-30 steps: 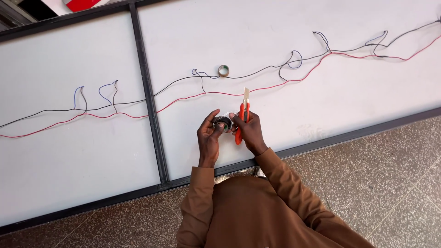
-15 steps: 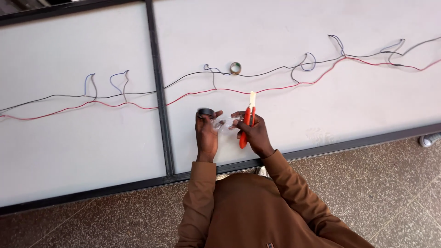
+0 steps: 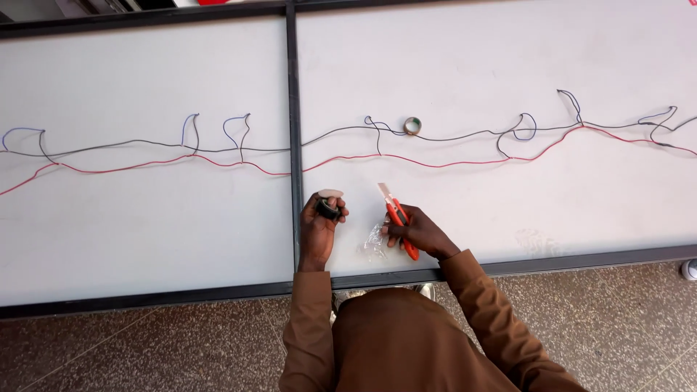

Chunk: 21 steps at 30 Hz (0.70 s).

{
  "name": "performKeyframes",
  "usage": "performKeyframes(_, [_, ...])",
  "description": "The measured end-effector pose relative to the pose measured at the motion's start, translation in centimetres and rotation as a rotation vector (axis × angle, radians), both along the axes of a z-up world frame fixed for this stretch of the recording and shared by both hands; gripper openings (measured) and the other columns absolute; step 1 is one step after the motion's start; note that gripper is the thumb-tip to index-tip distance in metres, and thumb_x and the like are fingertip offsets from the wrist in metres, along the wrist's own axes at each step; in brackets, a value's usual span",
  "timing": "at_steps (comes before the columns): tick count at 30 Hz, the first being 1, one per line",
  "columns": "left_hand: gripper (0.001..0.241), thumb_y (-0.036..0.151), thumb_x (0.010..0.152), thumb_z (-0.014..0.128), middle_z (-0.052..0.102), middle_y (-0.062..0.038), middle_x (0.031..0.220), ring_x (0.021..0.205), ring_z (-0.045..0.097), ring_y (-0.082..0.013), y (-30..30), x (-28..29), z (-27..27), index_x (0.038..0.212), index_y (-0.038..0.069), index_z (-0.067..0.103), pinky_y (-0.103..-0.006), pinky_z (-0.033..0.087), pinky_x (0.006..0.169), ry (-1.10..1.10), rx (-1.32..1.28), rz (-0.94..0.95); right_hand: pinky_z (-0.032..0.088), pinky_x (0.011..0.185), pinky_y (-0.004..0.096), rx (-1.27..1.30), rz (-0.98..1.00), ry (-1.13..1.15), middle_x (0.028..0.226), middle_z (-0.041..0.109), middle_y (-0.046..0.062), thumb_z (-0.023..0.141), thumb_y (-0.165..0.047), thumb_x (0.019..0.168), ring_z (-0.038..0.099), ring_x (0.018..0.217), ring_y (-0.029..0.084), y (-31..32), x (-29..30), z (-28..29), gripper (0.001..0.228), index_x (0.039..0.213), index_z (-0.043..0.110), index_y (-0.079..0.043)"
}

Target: Connecting and securing electrical wires on a sign panel using tape and a utility knife.

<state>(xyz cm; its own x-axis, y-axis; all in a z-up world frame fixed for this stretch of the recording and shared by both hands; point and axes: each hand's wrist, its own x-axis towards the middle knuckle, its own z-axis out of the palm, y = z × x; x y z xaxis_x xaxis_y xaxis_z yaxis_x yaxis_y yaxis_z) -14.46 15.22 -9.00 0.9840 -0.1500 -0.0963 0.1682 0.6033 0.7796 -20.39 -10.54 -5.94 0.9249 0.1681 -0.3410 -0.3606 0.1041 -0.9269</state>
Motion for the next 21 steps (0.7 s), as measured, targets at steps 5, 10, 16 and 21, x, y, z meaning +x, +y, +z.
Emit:
performKeyframes(5, [0.009, 0.011, 0.114, 0.07, 0.072, -0.018, 0.094, 0.079, 0.076, -0.026, 2.6, -0.2, 0.8, 0.117, 0.004, 0.073, -0.0286, 0.061, 0.064, 0.033, 0.126, 0.015, 0.066, 0.051, 0.036, -0.072, -0.072, -0.147, 0.086, 0.08, 0.025, 0.086, -0.002, 0.093, 0.084, 0.068, 0.033, 0.8, 6.5, 4.0, 0.021, 0.108, 0.072, 0.005])
performKeyframes(10, [0.011, 0.013, 0.115, 0.068, 0.067, -0.018, 0.09, 0.078, 0.068, -0.0249, 4.9, 0.3, 1.6, 0.11, 0.002, 0.068, -0.0328, 0.057, 0.067, 0.028, 0.256, 0.019, 0.061, 0.059, 0.032, -0.341, -0.524, -0.478, 0.082, 0.076, 0.019, 0.084, -0.006, 0.101, 0.076, 0.064, 0.025, -3.1, 15.0, 4.6, 0.022, 0.114, 0.068, 0.004])
performKeyframes(16, [0.017, 0.018, 0.113, 0.07, 0.069, -0.018, 0.089, 0.079, 0.072, -0.0249, 5.9, 1.2, 3.0, 0.114, 0.001, 0.07, -0.0314, 0.06, 0.069, 0.051, 0.273, -0.087, 0.059, 0.1, 0.068, -1.176, -0.517, -0.397, 0.119, 0.073, 0.024, 0.084, -0.025, 0.097, 0.071, 0.111, 0.055, -6.8, 21.4, -1.5, 0.033, 0.117, 0.077, 0.0])
performKeyframes(21, [0.017, 0.018, 0.114, 0.071, 0.069, -0.018, 0.09, 0.082, 0.073, -0.0274, 5.9, 3.4, 0.8, 0.11, 0.001, 0.069, -0.0347, 0.063, 0.072, 0.027, 0.245, -0.133, 0.061, 0.102, 0.065, -1.237, -0.318, -0.144, 0.114, 0.078, 0.009, 0.079, -0.029, 0.087, 0.077, 0.112, 0.047, -7.2, 21.5, -2.6, 0.031, 0.118, 0.076, -0.024])
